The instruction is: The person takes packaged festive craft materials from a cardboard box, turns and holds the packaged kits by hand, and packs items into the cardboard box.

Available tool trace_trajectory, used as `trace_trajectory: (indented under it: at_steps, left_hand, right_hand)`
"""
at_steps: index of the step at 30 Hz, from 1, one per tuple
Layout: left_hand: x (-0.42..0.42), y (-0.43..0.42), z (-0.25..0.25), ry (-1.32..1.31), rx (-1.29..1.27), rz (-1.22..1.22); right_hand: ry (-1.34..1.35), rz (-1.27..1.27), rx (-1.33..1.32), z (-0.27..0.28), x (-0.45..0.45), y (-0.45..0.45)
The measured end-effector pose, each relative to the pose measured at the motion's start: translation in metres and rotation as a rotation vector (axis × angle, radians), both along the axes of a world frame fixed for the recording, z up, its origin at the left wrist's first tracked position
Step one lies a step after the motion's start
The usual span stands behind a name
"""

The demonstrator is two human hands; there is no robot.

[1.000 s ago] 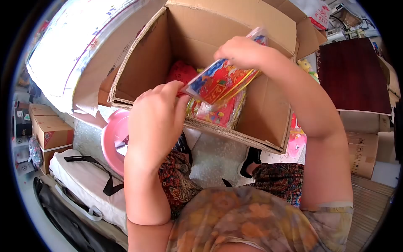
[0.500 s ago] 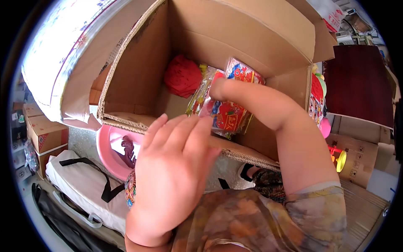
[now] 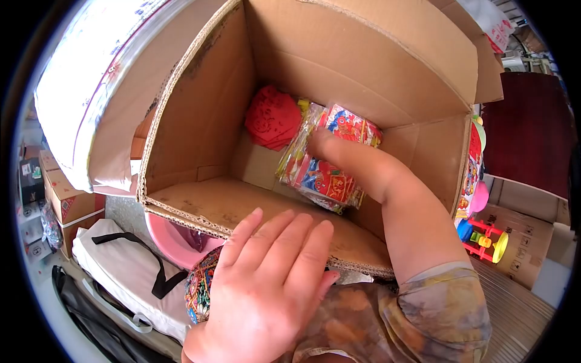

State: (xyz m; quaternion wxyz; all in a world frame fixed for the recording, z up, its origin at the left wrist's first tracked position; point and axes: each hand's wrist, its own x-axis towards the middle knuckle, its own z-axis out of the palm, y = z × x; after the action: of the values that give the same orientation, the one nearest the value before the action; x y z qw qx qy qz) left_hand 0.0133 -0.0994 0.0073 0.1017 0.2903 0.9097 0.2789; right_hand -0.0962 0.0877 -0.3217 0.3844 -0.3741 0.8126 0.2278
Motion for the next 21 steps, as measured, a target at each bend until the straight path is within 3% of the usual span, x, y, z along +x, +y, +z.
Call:
trace_trajectory:
  at_steps: [3, 9, 12, 21]
  left_hand:
    - [0.000, 0.001, -0.002, 0.007, 0.011, -0.008]
    - [-0.001, 0.001, -0.001, 0.000, 0.002, -0.053]
    - [0.002, 0.001, -0.003, 0.035, 0.075, -0.012]
    - [-0.001, 0.004, -0.005, -0.021, 0.078, -0.080]
  right_hand:
    - [0.095, -0.116, -0.176, 0.002, 0.010, 0.005]
    - [0.066, -0.110, -0.295, 0.016, 0.011, -0.010]
    - [0.052, -0.057, -0.423, -0.005, 0.010, -0.024]
    - [0.016, -0.227, -0.270, 0.002, 0.037, -0.047]
